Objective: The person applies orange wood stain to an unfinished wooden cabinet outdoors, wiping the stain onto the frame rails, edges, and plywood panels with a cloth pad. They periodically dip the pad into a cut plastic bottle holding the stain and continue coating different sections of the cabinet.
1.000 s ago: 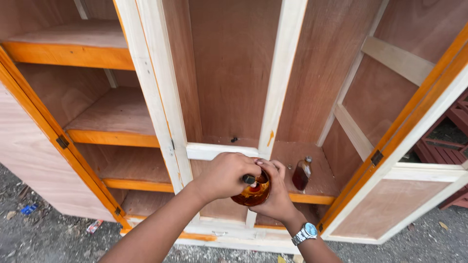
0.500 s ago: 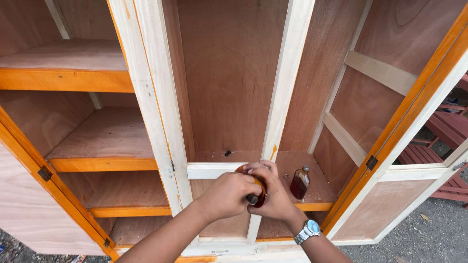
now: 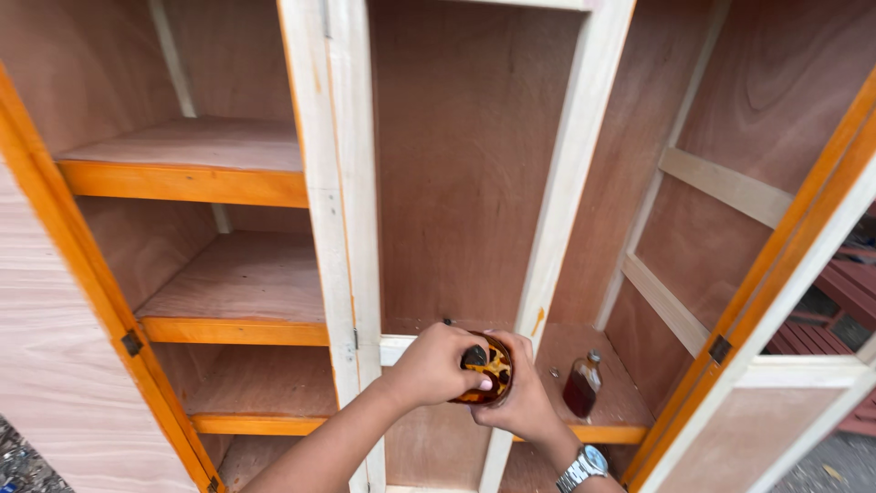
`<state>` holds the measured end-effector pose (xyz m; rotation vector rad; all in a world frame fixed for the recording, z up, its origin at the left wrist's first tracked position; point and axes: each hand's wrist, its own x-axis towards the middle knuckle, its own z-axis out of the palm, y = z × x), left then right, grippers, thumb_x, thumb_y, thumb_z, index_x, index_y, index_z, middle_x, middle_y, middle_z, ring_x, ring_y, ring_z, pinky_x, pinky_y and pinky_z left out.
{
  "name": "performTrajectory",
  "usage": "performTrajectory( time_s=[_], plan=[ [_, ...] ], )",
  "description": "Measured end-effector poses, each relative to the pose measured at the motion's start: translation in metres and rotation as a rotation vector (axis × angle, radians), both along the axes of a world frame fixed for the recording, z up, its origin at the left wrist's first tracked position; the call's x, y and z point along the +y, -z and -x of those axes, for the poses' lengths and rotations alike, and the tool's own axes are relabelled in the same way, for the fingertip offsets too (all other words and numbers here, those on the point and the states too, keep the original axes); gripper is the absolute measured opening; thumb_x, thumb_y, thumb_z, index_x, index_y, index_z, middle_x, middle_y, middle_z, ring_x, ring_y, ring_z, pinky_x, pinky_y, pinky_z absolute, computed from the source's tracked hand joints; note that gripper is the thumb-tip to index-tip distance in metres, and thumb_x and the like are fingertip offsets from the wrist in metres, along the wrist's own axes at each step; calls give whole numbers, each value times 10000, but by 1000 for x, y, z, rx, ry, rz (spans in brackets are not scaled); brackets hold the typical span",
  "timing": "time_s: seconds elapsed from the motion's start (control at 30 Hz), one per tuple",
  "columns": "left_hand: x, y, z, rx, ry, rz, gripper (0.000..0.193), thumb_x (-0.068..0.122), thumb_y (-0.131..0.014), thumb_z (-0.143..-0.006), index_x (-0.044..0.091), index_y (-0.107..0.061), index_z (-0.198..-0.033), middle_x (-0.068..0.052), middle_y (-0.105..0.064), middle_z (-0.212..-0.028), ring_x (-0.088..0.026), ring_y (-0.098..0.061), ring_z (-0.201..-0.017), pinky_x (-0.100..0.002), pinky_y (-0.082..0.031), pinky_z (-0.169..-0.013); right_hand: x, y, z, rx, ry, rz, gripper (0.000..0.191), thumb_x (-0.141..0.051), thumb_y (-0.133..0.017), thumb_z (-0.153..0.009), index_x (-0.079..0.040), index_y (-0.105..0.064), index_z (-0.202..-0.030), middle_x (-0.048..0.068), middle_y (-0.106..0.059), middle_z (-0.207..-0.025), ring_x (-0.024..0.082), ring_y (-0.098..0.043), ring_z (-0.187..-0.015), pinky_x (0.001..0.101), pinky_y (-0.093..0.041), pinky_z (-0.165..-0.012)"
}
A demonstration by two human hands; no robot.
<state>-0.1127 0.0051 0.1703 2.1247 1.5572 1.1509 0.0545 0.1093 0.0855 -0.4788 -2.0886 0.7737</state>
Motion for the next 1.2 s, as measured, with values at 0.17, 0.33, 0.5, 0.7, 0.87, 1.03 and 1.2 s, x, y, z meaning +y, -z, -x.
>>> performTrajectory(
  time_s=[0.17, 0.33, 0.5, 0.7, 0.87, 1.03, 1.2],
  plan=[
    [-24, -26, 25, 34, -92, -64, 275, 200, -890, -644, 57, -753, -835, -134, -749, -810, -307, -715, -764, -388, -555, -716, -6, -22, 22, -2, 18, 134, 1051, -115, -910, -521, -137, -372, -1423, 126, -453, -1331, 269, -516, -1296, 389, -439, -1112],
    [-51, -50, 53, -231, -201, -35, 256, 212, -890, -701, 61, -772, -871, -61, -759, -768, -168, -721, -719, -298, -565, -690, -8, -30, 44, 81, -164, 257, 1014, -55, -869, -594, -129, -323, -1445, 114, -541, -1358, 232, -549, -1309, 388, -471, -1102],
    [-70, -61, 81, -393, -168, -84, 243, 140, -894, -722, 26, -763, -892, -24, -758, -806, -102, -680, -774, -268, -556, -714, -15, -40, 64, 125, -181, 315, 987, -35, -856, -638, -136, -310, -1454, 100, -554, -1382, 224, -548, -1331, 388, -461, -1121],
    [-95, -71, 98, -439, -121, -234, 299, 109, -866, -735, 43, -753, -1004, -8, -748, -956, -101, -682, -924, -268, -553, -837, -22, -76, 87, 129, -128, 261, 946, -82, -854, -651, -136, -337, -1441, 99, -588, -1369, 219, -570, -1313, 396, -482, -1102],
    [-128, -89, 101, -88, -171, -417, 245, 132, -855, -781, 53, -807, -1007, -72, -648, -947, -194, -669, -901, -334, -547, -826, -18, -105, 107, 100, -124, 275, 942, -103, -848, -663, -142, -328, -1448, 91, -597, -1363, 221, -580, -1301, 388, -487, -1095],
    [-153, -111, 101, 12, -246, -323, 210, 149, -772, -803, 74, -772, -999, -63, -731, -927, -257, -737, -868, -345, -573, -778, -15, -123, 114, 148, -162, 160, 962, -143, -871, -623, -124, -348, -1431, 133, -620, -1325, 262, -609, -1270, 406, -505, -1071],
    [-141, -125, 95, 645, -567, -58, 236, 85, -688, -815, 104, -710, -1048, -152, -705, -901, -373, -701, -882, -468, -547, -767, -24, -131, 110, -116, 173, -70, 1105, -248, -955, -529, -238, -398, -1484, 149, -604, -1282, 303, -542, -1246, 430, -482, -1059]
  ],
)
